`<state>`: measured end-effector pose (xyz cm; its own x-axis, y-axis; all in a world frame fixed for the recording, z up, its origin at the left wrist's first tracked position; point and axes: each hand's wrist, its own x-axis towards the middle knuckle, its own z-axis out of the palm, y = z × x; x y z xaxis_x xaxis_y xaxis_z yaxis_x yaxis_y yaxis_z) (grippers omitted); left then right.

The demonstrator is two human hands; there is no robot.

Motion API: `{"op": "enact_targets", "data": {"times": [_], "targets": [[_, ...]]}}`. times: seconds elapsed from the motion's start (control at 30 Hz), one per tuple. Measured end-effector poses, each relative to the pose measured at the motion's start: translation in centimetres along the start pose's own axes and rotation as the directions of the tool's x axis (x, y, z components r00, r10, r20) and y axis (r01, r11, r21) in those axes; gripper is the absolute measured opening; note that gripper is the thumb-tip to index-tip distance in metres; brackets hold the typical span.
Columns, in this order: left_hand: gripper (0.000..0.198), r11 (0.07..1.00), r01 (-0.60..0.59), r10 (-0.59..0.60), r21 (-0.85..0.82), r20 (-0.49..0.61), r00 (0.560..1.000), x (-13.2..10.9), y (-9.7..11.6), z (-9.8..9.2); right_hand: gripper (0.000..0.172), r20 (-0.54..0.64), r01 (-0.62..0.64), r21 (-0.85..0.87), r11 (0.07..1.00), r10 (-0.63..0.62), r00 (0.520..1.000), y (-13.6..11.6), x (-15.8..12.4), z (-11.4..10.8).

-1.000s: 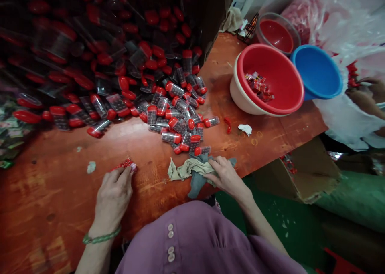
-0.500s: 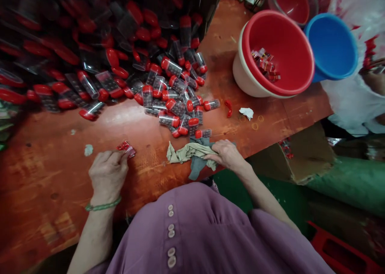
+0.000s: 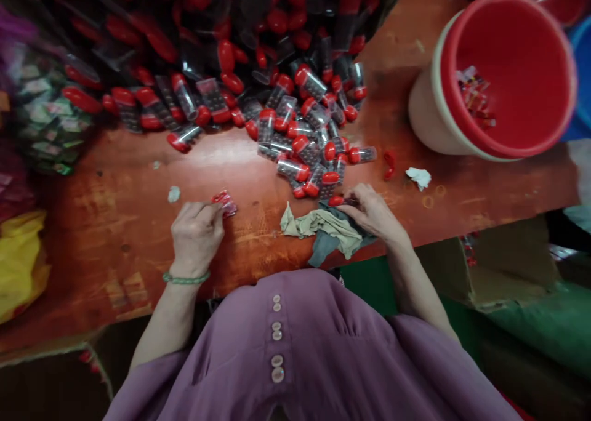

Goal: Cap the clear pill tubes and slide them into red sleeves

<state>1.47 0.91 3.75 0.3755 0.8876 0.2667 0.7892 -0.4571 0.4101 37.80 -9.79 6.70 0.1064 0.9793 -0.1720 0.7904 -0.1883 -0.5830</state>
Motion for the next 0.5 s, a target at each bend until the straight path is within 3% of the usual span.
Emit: {"op": "enact_targets", "data": {"times": [0.1, 0.2, 0.27, 0.4, 0.5], "targets": [[0.011, 0.974, 0.062, -0.081, -0.216, -0.079, 0.994, 0.0, 0.6, -1.0, 0.020, -0.058, -0.077, 0.217, 0.973, 0.092, 0.994, -0.2, -0.3, -0.2], [0.004, 0.879, 0.093, -0.142, -0.467, -0.072, 0.987, 0.0, 1.9, -2.4, 0.032, -0.253, 0.018, 0.420, 0.908, 0.098, 0.963, -2.0, -0.4, -0.3], [0.004, 0.808, 0.112, -0.165, -0.578, -0.041, 0.985, -0.2, 2.9, -3.0, 0.033, -0.304, 0.091, 0.483, 0.871, 0.069, 0.950, -4.3, -0.4, 0.1], [0.007, 0.684, 0.154, -0.175, -0.713, 0.044, 0.984, -0.9, 4.0, -3.3, 0.032, -0.171, 0.176, 0.558, 0.811, -0.095, 0.981, -9.6, 0.2, 2.4], [0.009, 0.638, 0.146, -0.141, -0.756, 0.071, 0.987, -1.4, 4.3, -3.1, 0.031, -0.155, 0.361, 0.541, 0.760, -0.332, 0.930, -12.5, 1.2, 4.2]]}}
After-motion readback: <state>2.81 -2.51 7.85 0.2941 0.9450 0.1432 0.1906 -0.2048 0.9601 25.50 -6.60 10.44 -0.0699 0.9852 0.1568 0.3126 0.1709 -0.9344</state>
